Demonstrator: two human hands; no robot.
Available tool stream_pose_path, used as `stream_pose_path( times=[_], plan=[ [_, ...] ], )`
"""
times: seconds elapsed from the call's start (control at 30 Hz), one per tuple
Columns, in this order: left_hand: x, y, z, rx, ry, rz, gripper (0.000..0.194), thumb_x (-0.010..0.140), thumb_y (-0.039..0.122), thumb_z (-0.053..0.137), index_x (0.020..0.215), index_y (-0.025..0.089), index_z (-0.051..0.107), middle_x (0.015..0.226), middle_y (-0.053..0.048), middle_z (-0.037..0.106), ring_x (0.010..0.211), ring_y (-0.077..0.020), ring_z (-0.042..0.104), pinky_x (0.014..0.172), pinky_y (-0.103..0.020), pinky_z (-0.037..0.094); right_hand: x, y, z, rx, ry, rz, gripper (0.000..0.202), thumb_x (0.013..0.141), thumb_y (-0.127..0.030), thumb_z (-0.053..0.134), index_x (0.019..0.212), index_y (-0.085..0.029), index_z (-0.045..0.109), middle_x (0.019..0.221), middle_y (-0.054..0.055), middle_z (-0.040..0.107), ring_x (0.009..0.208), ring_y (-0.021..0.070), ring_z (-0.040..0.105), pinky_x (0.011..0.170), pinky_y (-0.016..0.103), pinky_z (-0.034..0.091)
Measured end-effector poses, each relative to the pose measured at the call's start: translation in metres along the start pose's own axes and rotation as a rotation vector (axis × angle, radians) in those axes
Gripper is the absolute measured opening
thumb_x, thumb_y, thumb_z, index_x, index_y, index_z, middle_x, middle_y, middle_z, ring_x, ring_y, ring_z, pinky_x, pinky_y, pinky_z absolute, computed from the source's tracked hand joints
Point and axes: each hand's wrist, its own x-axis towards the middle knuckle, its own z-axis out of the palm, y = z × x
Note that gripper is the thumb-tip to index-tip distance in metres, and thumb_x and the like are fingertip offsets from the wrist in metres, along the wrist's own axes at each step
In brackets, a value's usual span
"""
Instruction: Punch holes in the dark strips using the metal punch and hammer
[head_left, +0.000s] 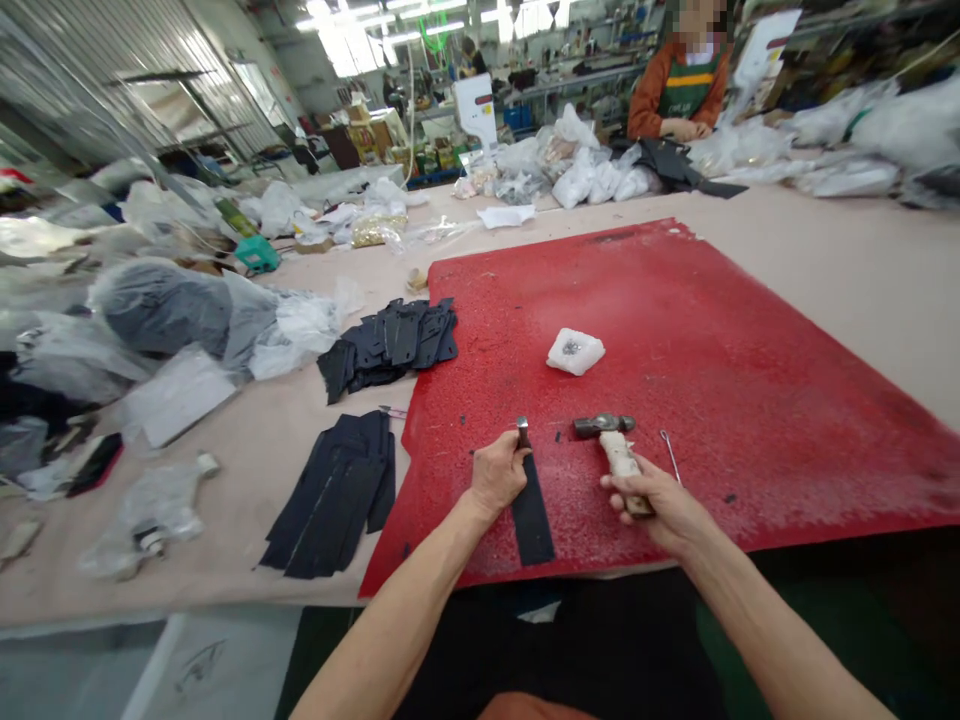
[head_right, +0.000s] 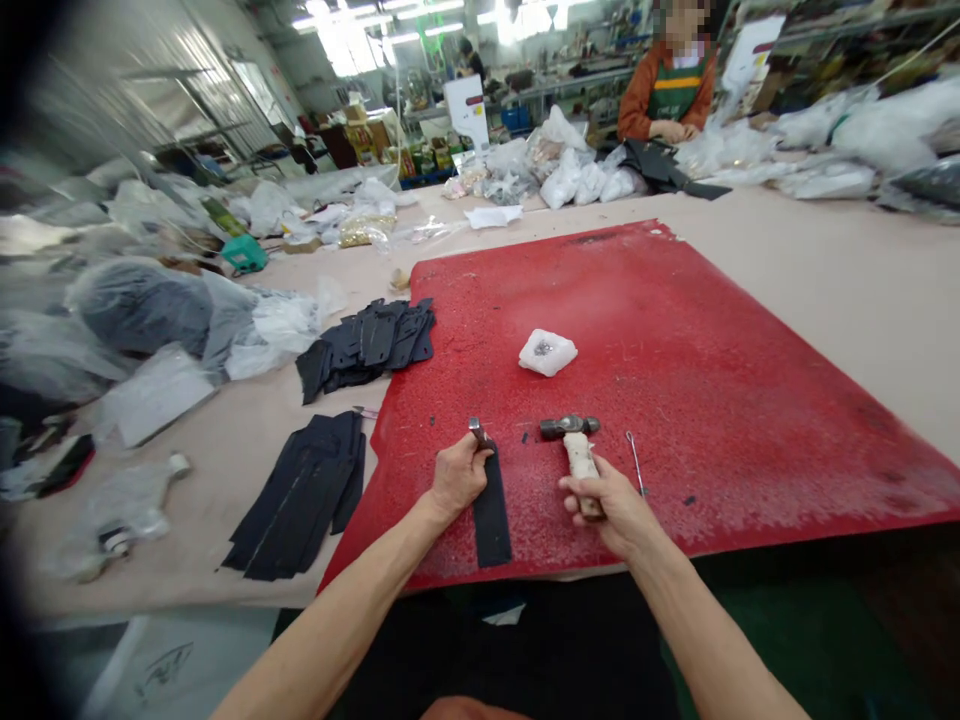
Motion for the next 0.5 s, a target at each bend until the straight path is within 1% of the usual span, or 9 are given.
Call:
stream_pose_path(
  times=[0.07,0.13,0.17,0.23,0.3,0.33,0.4,0.47,0.5],
  plan=[
    [0.001,0.004,-0.004,-0.006,-0.008,0.0,0.01,0.085,0.016,0.056,0.091,0.021,0.062,0.08,-0.005,0.071,0.074,-0.0196,0.069,0.068,-0.027,0.051,-0.01,-0.024,0.007,0.153,-0.019,0.038,0.07,0.061,-0.024,0.06,0.128,-0.014,0.043,0.066,-0.002,0.058,0.043,0.0094,0.046,0.037,0.018,0.029],
    [0.001,0.006,-0.006,-0.015,-0.01,-0.005,0.011,0.084,0.014,0.057,0.091,0.021,0.062,0.079,-0.004,0.07,0.075,-0.0195,0.069,0.067,-0.026,0.05,-0.027,-0.051,0.015,0.118,0.034,-0.062,0.075,0.063,-0.024,0.06,0.134,-0.012,0.042,0.058,-0.005,0.053,0.037,0.008,0.04,0.034,0.017,0.022],
    [0.001,0.006,-0.007,-0.019,-0.01,-0.007,0.011,0.084,0.014,0.057,0.091,0.021,0.062,0.079,-0.004,0.07,0.075,-0.0195,0.069,0.067,-0.026,0.05,-0.038,-0.065,0.019,0.048,0.054,-0.173,0.076,0.066,-0.026,0.061,0.138,-0.012,0.041,0.056,-0.006,0.052,0.036,0.008,0.039,0.033,0.017,0.024],
    [0.001,0.005,-0.006,-0.024,-0.01,-0.006,0.01,0.084,0.014,0.057,0.091,0.021,0.061,0.079,-0.004,0.07,0.075,-0.0196,0.069,0.066,-0.027,0.049,-0.061,-0.087,0.029,-0.162,0.132,-0.501,0.075,0.073,-0.03,0.063,0.144,-0.019,0.039,0.06,-0.006,0.056,0.039,0.0091,0.043,0.037,0.02,0.037],
    [0.0,0.004,-0.005,-0.026,-0.016,0.0,0.009,0.085,0.015,0.057,0.091,0.02,0.06,0.079,-0.004,0.07,0.075,-0.0197,0.069,0.066,-0.027,0.049,-0.078,-0.1,0.036,-0.424,0.251,-0.831,0.07,0.08,-0.033,0.062,0.146,-0.024,0.038,0.075,0.0,0.067,0.049,0.0118,0.054,0.049,0.025,0.05],
    [0.0,0.003,-0.005,-0.027,-0.019,0.004,0.009,0.085,0.015,0.057,0.091,0.02,0.06,0.08,-0.004,0.07,0.075,-0.0199,0.069,0.066,-0.027,0.05,-0.084,-0.103,0.039,-0.562,0.269,-0.956,0.066,0.083,-0.033,0.06,0.146,-0.024,0.039,0.086,0.003,0.07,0.056,0.0135,0.06,0.055,0.026,0.054],
    [0.0,0.002,-0.004,-0.032,-0.025,0.014,0.011,0.085,0.015,0.057,0.093,0.02,0.06,0.083,-0.004,0.07,0.076,-0.0203,0.069,0.068,-0.028,0.05,-0.089,-0.105,0.043,-0.819,0.187,-1.095,0.058,0.088,-0.031,0.054,0.144,-0.022,0.043,0.097,0.007,0.072,0.066,0.0162,0.067,0.063,0.028,0.057],
    [0.0,0.001,-0.003,-0.036,-0.024,0.026,0.013,0.084,0.014,0.057,0.095,0.02,0.06,0.086,-0.004,0.071,0.079,-0.0205,0.069,0.07,-0.028,0.051,-0.092,-0.108,0.043,-1.003,0.014,-1.085,0.051,0.091,-0.028,0.049,0.142,-0.022,0.046,0.097,0.006,0.074,0.069,0.0169,0.069,0.065,0.028,0.058],
    [0.0,0.001,-0.003,-0.037,-0.018,0.027,0.014,0.084,0.014,0.057,0.096,0.02,0.06,0.086,-0.004,0.071,0.079,-0.0205,0.069,0.07,-0.028,0.051,-0.095,-0.112,0.043,-1.04,-0.043,-1.065,0.05,0.092,-0.027,0.047,0.142,-0.024,0.045,0.097,0.005,0.074,0.07,0.0163,0.07,0.065,0.027,0.058]
  ],
)
